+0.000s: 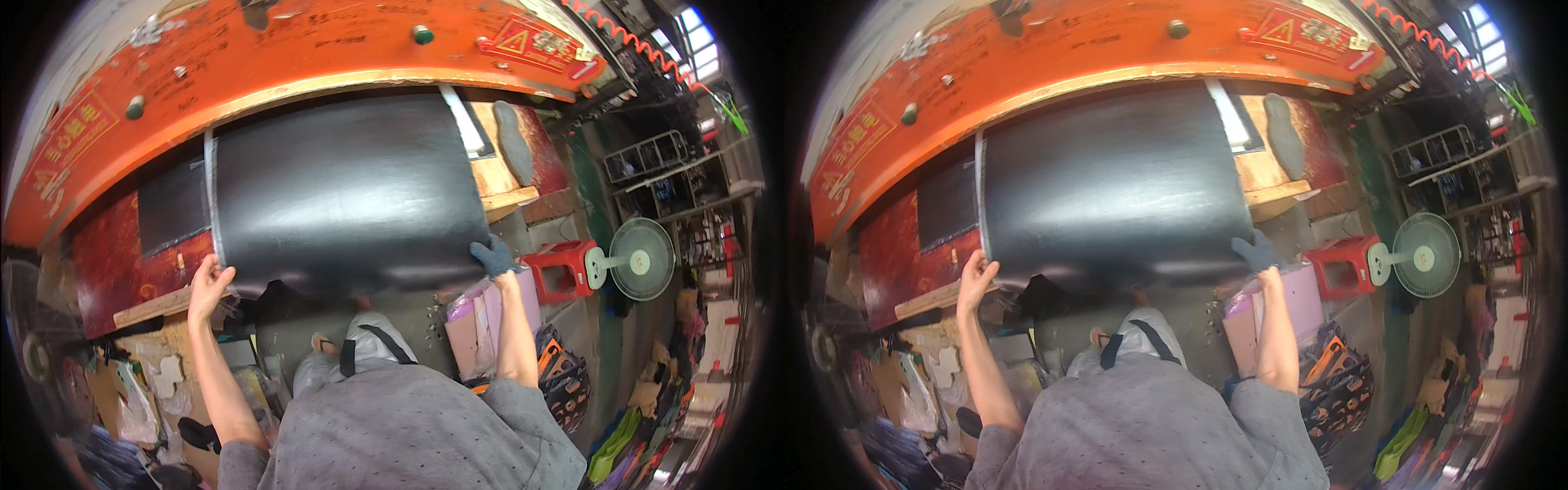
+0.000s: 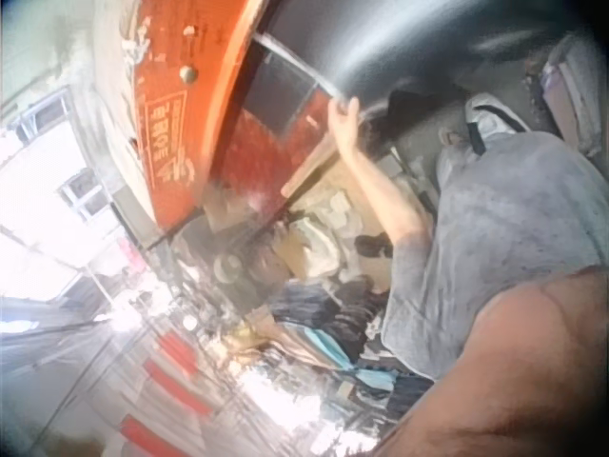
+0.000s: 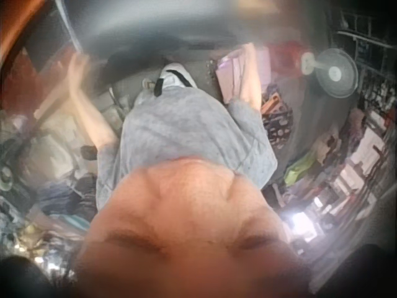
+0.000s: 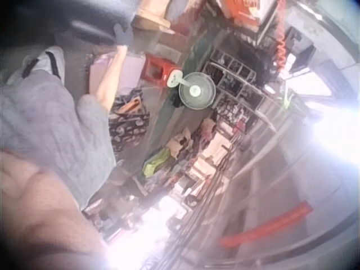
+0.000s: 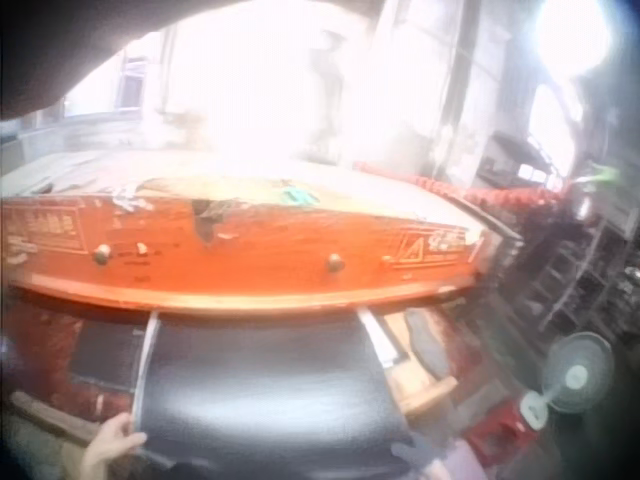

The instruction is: The person places a black sheet of material on a hydraulic press, aligns it, and operates the press to cut out multiple shapes. They remove the cut pieces and repeat the process with additional sheets.

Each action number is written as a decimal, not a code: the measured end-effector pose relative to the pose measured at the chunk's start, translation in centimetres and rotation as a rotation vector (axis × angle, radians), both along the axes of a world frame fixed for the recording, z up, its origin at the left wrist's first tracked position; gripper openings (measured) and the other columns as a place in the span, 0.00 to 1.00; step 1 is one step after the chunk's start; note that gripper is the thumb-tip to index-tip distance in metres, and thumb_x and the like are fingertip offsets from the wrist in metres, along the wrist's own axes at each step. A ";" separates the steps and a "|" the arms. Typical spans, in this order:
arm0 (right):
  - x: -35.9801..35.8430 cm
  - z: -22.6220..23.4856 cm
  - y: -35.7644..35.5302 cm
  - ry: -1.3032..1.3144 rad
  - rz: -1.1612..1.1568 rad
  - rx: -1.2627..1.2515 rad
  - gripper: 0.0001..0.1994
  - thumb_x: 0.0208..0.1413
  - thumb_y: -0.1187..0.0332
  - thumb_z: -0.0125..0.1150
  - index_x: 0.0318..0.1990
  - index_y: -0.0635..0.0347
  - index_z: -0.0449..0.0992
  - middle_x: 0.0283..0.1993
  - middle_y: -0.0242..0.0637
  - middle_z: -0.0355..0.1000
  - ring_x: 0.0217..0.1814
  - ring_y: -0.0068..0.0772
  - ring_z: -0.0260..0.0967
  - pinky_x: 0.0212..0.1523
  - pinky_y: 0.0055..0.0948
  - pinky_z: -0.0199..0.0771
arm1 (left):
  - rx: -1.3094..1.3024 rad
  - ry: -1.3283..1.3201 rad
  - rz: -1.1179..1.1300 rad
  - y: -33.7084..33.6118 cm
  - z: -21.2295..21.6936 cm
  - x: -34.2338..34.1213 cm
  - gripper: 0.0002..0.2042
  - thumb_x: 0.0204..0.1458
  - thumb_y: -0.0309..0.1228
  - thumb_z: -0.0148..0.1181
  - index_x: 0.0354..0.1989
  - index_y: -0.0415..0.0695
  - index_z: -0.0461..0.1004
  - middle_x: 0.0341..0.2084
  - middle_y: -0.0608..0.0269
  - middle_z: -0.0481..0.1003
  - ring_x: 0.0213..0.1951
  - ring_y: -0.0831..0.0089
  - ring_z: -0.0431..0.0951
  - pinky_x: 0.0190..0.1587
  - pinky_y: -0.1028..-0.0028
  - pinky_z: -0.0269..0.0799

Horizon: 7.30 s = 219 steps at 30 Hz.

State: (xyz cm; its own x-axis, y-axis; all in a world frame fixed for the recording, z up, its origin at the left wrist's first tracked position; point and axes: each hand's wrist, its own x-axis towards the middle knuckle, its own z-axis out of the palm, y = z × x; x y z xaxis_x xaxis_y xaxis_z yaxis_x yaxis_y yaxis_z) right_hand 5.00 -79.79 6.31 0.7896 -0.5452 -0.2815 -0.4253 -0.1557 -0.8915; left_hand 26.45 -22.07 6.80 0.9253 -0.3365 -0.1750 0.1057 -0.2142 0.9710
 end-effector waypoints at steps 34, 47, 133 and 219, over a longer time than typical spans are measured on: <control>11.2 4.3 -2.7 0.112 -0.005 -0.205 0.23 0.45 0.58 0.68 0.42 0.70 0.77 0.35 0.39 0.77 0.35 0.26 0.70 0.36 0.28 0.71 | -0.137 0.191 0.328 -4.9 3.6 -2.6 0.12 0.64 0.37 0.49 0.49 0.43 0.69 0.17 0.72 0.67 0.15 0.87 0.63 0.16 0.85 0.58; 27.6 7.7 -1.9 0.073 -0.067 -0.559 0.26 0.48 0.44 0.52 0.31 0.62 0.79 0.36 0.53 0.75 0.41 0.52 0.73 0.45 0.42 0.69 | 0.015 -0.315 0.556 -2.7 4.8 18.7 0.11 0.60 0.40 0.56 0.41 0.45 0.73 0.19 0.77 0.66 0.18 0.90 0.62 0.21 0.87 0.55; 35.1 16.1 10.8 -0.653 -0.175 0.349 0.09 0.53 0.62 0.53 0.28 0.56 0.72 0.24 0.34 0.72 0.23 0.29 0.68 0.24 0.25 0.67 | 0.673 -0.768 0.481 -9.0 0.8 2.0 0.06 0.45 0.37 0.64 0.21 0.52 0.75 0.20 0.71 0.74 0.31 0.68 0.73 0.38 0.66 0.64; 29.4 7.9 22.5 0.009 0.429 -0.972 0.40 0.40 0.43 0.65 0.61 0.55 0.68 0.67 0.59 0.53 0.65 0.55 0.59 0.61 0.45 0.62 | 0.521 -0.757 0.357 -4.8 -0.4 -11.5 0.09 0.45 0.35 0.64 0.17 0.51 0.71 0.18 0.72 0.70 0.21 0.70 0.71 0.24 0.71 0.65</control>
State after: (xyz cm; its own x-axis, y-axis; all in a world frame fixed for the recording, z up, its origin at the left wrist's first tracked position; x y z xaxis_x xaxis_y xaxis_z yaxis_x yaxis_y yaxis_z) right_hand 34.42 -57.30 14.17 0.9693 -0.2155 0.1185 -0.1718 -0.9382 -0.3005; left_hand 14.92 -26.89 6.35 0.8864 -0.0648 0.4584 -0.3634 -0.7109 0.6021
